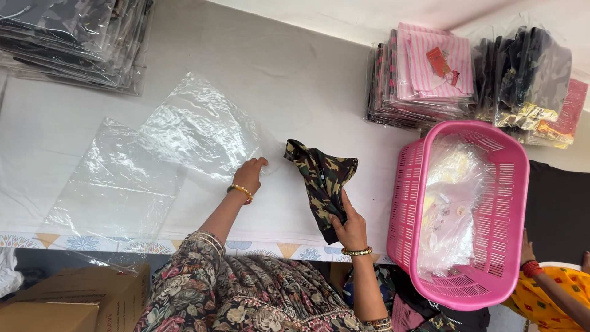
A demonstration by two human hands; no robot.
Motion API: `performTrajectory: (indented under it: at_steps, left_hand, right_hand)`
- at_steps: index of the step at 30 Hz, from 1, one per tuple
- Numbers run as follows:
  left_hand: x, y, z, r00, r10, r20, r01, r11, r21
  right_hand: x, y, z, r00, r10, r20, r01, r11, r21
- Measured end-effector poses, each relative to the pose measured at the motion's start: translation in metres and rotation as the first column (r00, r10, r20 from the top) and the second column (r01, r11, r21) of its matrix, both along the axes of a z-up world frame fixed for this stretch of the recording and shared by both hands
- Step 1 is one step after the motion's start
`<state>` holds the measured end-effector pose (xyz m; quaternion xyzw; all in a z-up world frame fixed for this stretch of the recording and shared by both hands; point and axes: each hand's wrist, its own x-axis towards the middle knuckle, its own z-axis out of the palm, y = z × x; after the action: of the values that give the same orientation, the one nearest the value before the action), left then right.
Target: The person folds a pink and white striped top and places it into a clear plastic bag, then stacks it. They then fold a pair of camouflage-patterned pants and place them into a clear plastic bag. The items are handled one at a time on a white table.
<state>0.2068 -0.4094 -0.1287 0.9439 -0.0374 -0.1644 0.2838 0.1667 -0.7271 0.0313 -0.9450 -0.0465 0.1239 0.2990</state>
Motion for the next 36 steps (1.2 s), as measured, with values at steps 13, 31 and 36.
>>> performTrajectory:
  at_steps: [13, 31, 36]
  left_hand:
    - [0.009, -0.022, 0.004, 0.93, 0.356, -0.09, -0.349, 0.933, 0.081]
    - [0.045, 0.01, 0.023, 0.979, 0.2, -0.026, -0.201, 0.953, -0.227]
    - [0.058, 0.005, 0.052, 0.964, 0.183, -0.191, -0.236, 0.92, -0.312]
  right_hand:
    - [-0.008, -0.008, 0.003, 1.0, -0.008, -0.003, 0.008, 1.0, -0.005]
    - [-0.032, 0.004, 0.011, 0.914, 0.312, 0.257, -0.274, 0.946, -0.173]
    - [-0.028, 0.007, -0.012, 0.743, 0.6, 0.297, -0.524, 0.797, -0.301]
